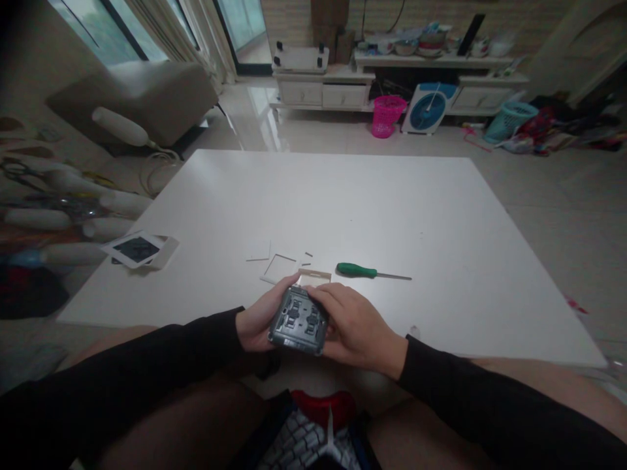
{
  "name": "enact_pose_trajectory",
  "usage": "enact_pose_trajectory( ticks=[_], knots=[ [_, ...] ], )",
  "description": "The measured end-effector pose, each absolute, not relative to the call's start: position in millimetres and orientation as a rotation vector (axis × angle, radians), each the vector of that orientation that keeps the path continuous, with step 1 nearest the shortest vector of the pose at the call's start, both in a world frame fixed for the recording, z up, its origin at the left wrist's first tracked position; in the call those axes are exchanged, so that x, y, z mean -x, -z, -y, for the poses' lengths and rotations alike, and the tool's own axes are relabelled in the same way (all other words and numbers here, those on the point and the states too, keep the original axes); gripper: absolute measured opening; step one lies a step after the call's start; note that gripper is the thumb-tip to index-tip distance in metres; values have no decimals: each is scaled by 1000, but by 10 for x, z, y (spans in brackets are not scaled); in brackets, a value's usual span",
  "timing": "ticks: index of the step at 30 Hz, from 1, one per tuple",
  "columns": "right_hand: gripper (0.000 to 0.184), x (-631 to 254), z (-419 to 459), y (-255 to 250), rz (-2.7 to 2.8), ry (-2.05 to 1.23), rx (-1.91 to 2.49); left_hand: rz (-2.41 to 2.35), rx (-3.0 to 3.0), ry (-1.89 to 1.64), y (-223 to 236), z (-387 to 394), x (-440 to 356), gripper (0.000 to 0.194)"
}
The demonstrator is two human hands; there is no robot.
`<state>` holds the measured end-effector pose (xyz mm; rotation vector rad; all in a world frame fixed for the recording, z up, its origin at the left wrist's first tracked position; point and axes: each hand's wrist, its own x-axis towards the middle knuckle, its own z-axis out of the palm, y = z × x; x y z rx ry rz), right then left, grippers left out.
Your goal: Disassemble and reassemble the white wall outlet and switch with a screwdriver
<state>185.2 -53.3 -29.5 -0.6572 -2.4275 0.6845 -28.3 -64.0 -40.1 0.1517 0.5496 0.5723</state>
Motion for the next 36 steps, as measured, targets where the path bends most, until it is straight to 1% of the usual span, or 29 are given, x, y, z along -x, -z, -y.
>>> enact_pose_trajectory(
  ticks=[2, 3, 6, 8, 11, 13, 16, 19, 23, 25, 28, 31, 33, 36],
  knots=[
    [73, -1840, 530, 263, 2403, -715, 665, -599, -155, -601, 366, 620, 302, 53],
    [74, -1832, 527, 246, 2392, -733, 653, -621, -152, -623, 351, 607, 315, 49],
    [88, -1811, 515, 214, 2374, -799, 615, -655, -172, -653, 323, 574, 346, 47],
    [90, -1810, 508, 219, 2359, -810, 637, -673, -229, -660, 321, 567, 350, 48],
    [87, -1823, 508, 245, 2372, -740, 665, -709, -311, -725, 338, 587, 324, 40],
    [89, -1832, 512, 250, 2407, -666, 658, -708, -341, -748, 351, 613, 291, 35],
    [91, -1857, 494, 223, 2464, -552, 633, -698, -400, -774, 351, 629, 249, 34],
    [88, -1932, 410, 180, 2472, -471, 641, -776, -559, -858, 321, 553, 298, 33],
    [72, -2100, 217, 162, 2402, -389, 789, -1005, -929, -843, 271, 329, 572, 30],
    [64, -2172, 131, 180, 2379, -353, 891, -1100, -1227, -820, 272, 231, 737, 33],
    [59, -2218, 59, 233, 2374, -373, 992, -1129, -1565, -696, 339, 161, 894, 52],
    [57, -2196, 49, 290, 2425, -401, 989, -1080, -1677, -641, 464, 153, 912, 67],
    [55, -2167, 58, 319, 2491, -403, 954, -1052, -1684, -644, 548, 156, 885, 71],
    [52, -2134, 70, 351, 2568, -408, 923, -1000, -1651, -668, 634, 156, 852, 70]
  ],
)
